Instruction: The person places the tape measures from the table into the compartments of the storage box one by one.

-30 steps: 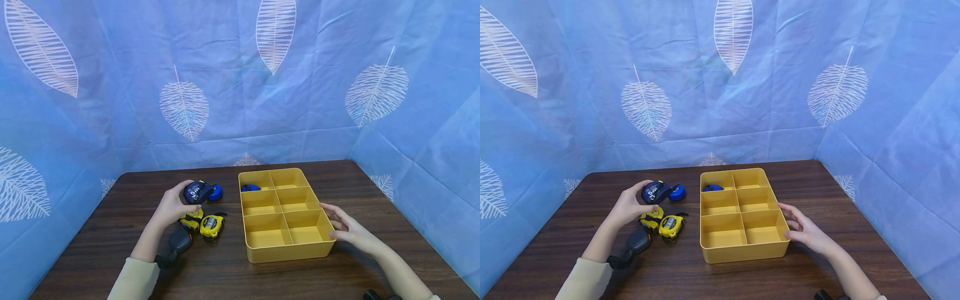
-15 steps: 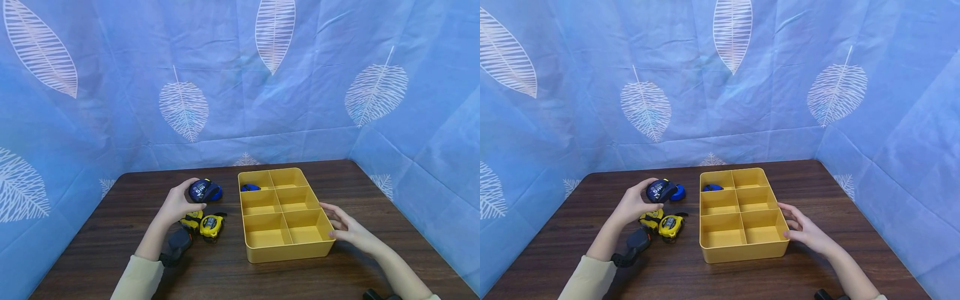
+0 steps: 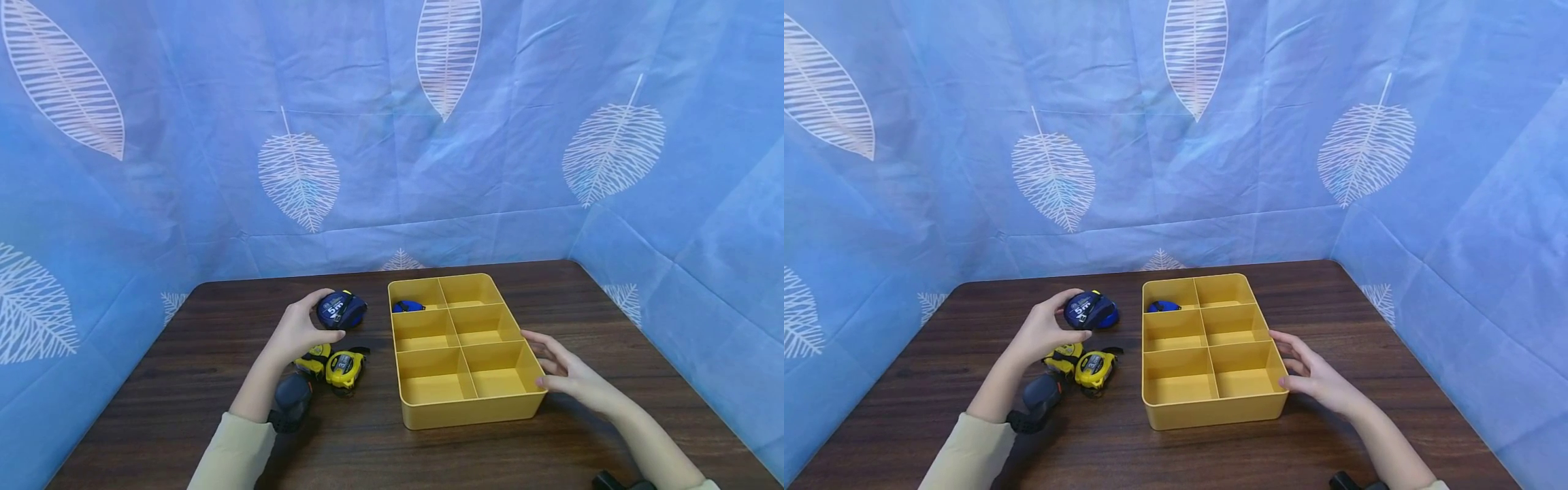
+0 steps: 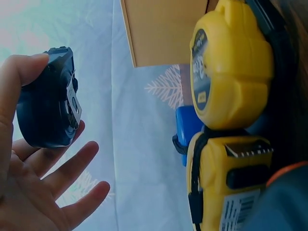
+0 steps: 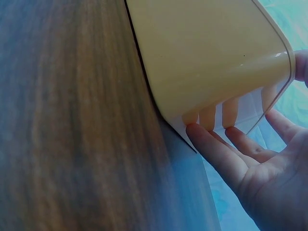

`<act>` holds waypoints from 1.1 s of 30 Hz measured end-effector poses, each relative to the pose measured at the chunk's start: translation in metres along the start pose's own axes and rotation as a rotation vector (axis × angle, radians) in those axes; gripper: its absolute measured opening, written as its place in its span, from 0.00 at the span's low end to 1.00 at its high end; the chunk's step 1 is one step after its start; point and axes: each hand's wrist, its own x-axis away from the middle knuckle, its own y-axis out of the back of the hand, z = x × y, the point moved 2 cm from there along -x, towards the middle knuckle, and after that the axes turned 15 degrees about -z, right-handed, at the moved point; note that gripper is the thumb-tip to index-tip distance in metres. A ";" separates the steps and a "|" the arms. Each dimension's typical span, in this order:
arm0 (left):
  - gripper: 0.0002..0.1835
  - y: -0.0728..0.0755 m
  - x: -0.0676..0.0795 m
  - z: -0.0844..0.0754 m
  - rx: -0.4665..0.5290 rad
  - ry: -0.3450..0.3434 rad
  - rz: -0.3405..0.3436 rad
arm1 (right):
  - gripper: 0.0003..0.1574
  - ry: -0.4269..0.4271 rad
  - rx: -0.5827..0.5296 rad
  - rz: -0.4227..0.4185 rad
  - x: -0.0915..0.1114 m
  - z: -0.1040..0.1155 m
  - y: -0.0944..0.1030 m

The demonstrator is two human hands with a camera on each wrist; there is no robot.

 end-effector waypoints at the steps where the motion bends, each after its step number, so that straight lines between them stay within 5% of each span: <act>1: 0.42 -0.001 0.000 -0.001 0.005 0.000 0.001 | 0.42 0.002 0.001 0.001 0.000 0.000 0.000; 33: 0.41 -0.025 -0.005 -0.018 0.061 -0.001 0.026 | 0.43 -0.005 0.009 -0.003 0.000 0.000 0.000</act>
